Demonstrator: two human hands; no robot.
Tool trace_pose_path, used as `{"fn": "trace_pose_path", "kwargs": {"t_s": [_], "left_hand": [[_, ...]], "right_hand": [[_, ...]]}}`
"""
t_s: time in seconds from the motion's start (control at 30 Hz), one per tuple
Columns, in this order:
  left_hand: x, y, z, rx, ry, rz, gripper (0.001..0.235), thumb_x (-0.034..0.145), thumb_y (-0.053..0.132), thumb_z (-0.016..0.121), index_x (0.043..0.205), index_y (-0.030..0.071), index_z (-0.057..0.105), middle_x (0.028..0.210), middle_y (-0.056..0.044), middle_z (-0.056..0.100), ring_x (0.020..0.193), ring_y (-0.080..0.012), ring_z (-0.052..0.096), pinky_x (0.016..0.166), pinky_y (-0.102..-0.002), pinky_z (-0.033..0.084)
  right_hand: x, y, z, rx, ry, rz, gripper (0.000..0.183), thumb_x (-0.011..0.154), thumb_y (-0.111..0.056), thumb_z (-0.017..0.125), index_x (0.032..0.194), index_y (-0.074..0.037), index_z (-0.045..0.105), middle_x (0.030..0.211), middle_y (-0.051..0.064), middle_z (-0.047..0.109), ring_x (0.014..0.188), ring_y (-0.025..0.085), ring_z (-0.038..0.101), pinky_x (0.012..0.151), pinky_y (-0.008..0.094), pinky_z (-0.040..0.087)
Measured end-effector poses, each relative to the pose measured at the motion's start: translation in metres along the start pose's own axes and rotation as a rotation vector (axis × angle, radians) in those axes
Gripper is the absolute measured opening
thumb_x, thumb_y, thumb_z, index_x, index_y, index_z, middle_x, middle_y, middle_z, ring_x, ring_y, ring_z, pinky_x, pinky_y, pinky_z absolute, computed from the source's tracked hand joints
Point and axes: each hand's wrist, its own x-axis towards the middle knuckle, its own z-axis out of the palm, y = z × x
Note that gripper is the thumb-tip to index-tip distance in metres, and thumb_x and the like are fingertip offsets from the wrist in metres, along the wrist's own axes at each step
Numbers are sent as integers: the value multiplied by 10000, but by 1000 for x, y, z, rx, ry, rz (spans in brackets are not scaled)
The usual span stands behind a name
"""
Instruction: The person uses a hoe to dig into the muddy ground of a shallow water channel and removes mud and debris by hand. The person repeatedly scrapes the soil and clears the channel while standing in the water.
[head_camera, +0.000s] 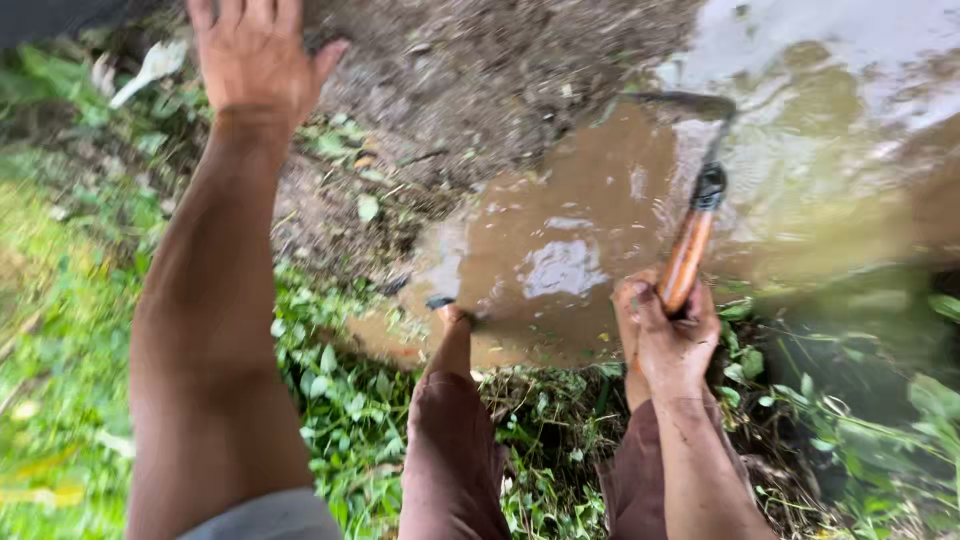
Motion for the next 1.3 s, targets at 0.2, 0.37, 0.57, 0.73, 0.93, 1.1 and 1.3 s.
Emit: {"fn": "trace_pose_path", "kwargs": {"t_s": [0.2, 0.37, 0.57, 0.73, 0.93, 1.1, 1.3], "left_hand": [[20, 22, -17, -170, -205, -218, 1069, 958, 719, 521, 1678, 160, -38, 1700, -237, 49, 1575, -457, 35, 1246, -635, 8], [18, 72, -59, -122, -78, -248, 1109, 966, 636, 666, 1712, 166, -7, 1751, -219, -3, 1605, -480, 88, 1262, -660, 66], [74, 199, -109, 128, -31, 284, 1090, 886, 611, 669, 1680, 198, 46, 1727, -194, 49, 1575, -415, 60, 1219, -643, 36], [143, 256, -127, 77, -258, -6, 1089, 895, 639, 611, 1659, 135, 21, 1708, -177, 37, 1571, -385, 22, 1226, -658, 12], [146, 307, -173, 64, -368, -123, 1116, 903, 635, 614, 1660, 78, 13, 1736, -168, 23, 1579, -393, 37, 1261, -599, 112], [170, 335, -154, 69, -531, -198, 1256, 827, 684, 670, 1613, 48, -76, 1691, -172, -100, 1562, -365, -65, 1238, -553, 55], [181, 333, -170, -71, -520, -243, 1053, 877, 627, 639, 1621, 129, 85, 1686, -180, 12, 1492, -446, 193, 1205, -555, 209]], "right_hand": [[12, -9, -5, 193, 40, 156, 165, 966, -11, 692, 1005, -29, 533, 731, 23, 603, 579, 76, 559, 478, 235, 463], [23, -25, -15, 272, 100, 330, 135, 960, -56, 672, 992, -78, 543, 708, 19, 578, 537, 81, 519, 450, 244, 440], [52, -32, -32, 620, 253, 525, 132, 978, -130, 644, 972, -88, 519, 710, 11, 542, 540, 111, 539, 464, 282, 469], [79, -25, -57, 782, 314, 631, 167, 971, -163, 661, 978, -111, 502, 701, 20, 530, 545, 129, 538, 466, 295, 462], [106, -37, -85, 812, 320, 621, 180, 971, -177, 672, 1020, -93, 520, 724, 23, 544, 549, 132, 535, 467, 299, 464], [127, -42, -106, 927, 451, 607, 199, 960, -179, 661, 1045, -115, 493, 712, 31, 547, 551, 127, 534, 471, 297, 475], [135, -56, -128, 928, 485, 683, 217, 974, -258, 622, 978, -144, 438, 723, -17, 527, 494, 133, 552, 422, 306, 480]]}}
